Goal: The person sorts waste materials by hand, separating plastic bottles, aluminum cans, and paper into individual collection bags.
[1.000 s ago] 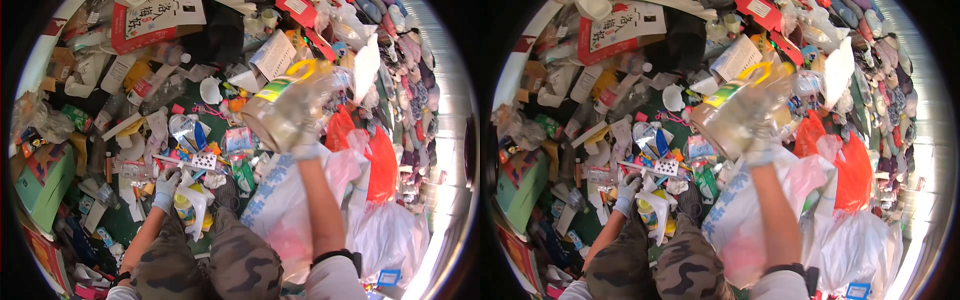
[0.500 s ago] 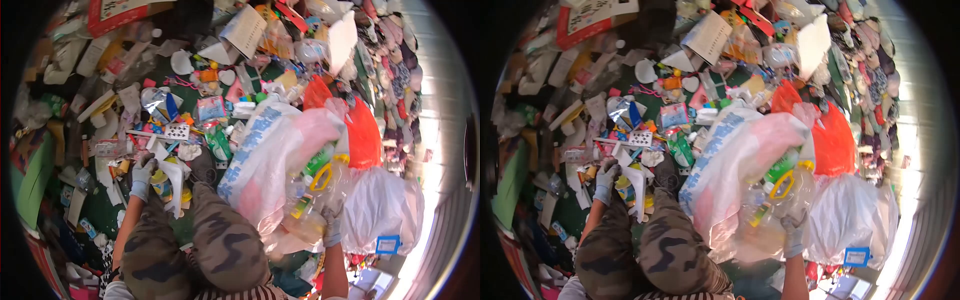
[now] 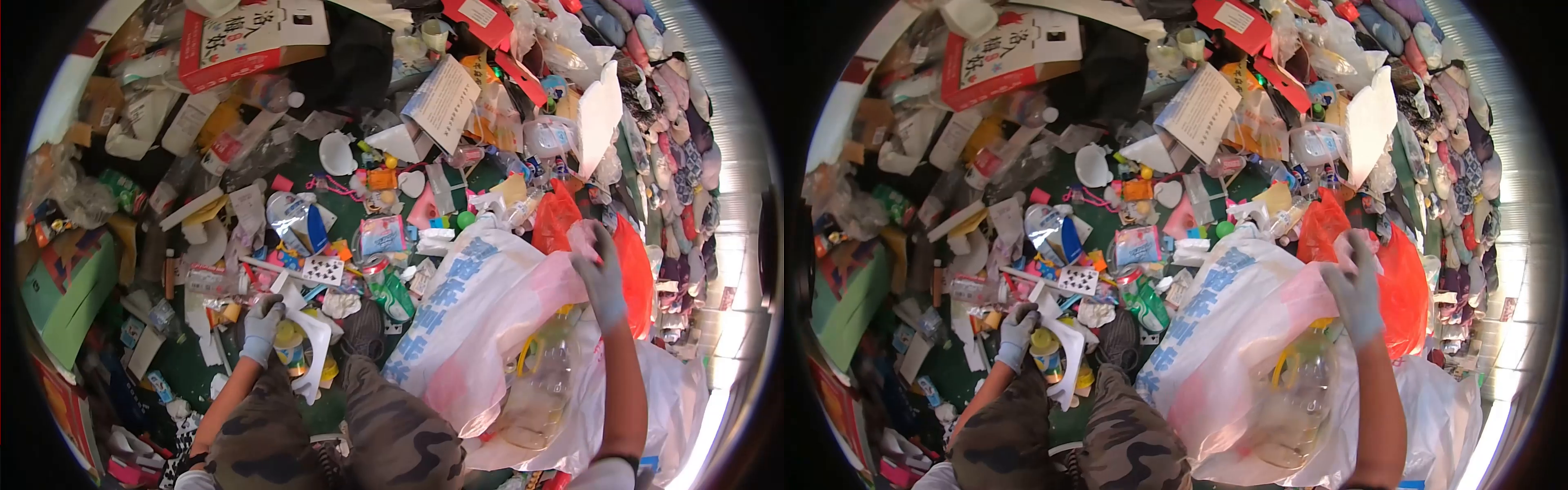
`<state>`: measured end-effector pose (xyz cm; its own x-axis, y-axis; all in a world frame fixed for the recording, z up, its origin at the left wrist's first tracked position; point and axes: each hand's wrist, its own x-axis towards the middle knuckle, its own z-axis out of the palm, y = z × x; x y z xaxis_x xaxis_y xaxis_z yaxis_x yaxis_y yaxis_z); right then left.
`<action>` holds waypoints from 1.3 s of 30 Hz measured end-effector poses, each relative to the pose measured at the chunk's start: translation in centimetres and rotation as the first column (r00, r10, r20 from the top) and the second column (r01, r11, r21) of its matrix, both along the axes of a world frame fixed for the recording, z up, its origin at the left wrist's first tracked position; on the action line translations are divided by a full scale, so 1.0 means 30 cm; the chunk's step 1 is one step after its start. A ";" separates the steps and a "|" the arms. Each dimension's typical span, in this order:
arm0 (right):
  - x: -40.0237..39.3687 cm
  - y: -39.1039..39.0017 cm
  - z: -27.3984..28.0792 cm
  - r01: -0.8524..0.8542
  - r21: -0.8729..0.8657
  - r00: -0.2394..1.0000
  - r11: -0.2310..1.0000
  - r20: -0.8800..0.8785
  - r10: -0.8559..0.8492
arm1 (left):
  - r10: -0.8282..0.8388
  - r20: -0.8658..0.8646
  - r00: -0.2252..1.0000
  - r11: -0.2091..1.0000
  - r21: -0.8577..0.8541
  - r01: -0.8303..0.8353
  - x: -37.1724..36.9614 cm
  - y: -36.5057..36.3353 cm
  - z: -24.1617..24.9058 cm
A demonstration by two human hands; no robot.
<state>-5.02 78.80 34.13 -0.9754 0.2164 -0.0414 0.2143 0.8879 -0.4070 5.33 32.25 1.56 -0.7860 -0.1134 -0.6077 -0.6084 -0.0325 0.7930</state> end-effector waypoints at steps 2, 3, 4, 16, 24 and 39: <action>-0.232 0.026 -0.186 0.024 -0.188 0.997 0.982 0.076 -0.010 | 0.019 -0.029 0.999 0.998 0.061 -0.018 -0.016 0.003 -0.013; -0.337 0.062 -0.296 0.087 -0.192 0.988 0.977 0.144 -0.060 | 0.014 -0.024 1.000 0.998 0.060 -0.013 -0.034 0.011 -0.003; -0.416 0.110 -0.400 0.183 -0.216 0.969 0.959 0.207 -0.138 | 0.054 -0.008 0.999 0.995 0.085 -0.053 -0.047 0.015 0.020; -0.470 0.369 -1.119 0.814 0.072 0.576 0.577 0.033 -0.817 | -0.009 0.085 0.996 1.000 0.015 0.007 -0.139 -0.038 0.086; -0.785 -0.017 -0.990 0.639 -0.083 0.691 0.765 -0.374 -0.618 | -0.187 0.055 0.981 0.981 0.066 0.183 -0.207 0.084 0.122; -0.626 -0.156 -1.163 0.678 -0.471 0.695 0.564 0.163 -0.700 | -0.165 0.052 0.985 0.984 0.075 0.160 -0.174 0.065 0.118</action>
<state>-23.79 74.11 -0.76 -0.5413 0.7868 -0.2966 0.6541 0.1723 -0.7365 0.10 34.20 5.11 -0.7541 0.0577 -0.6542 -0.6545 0.0160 0.7559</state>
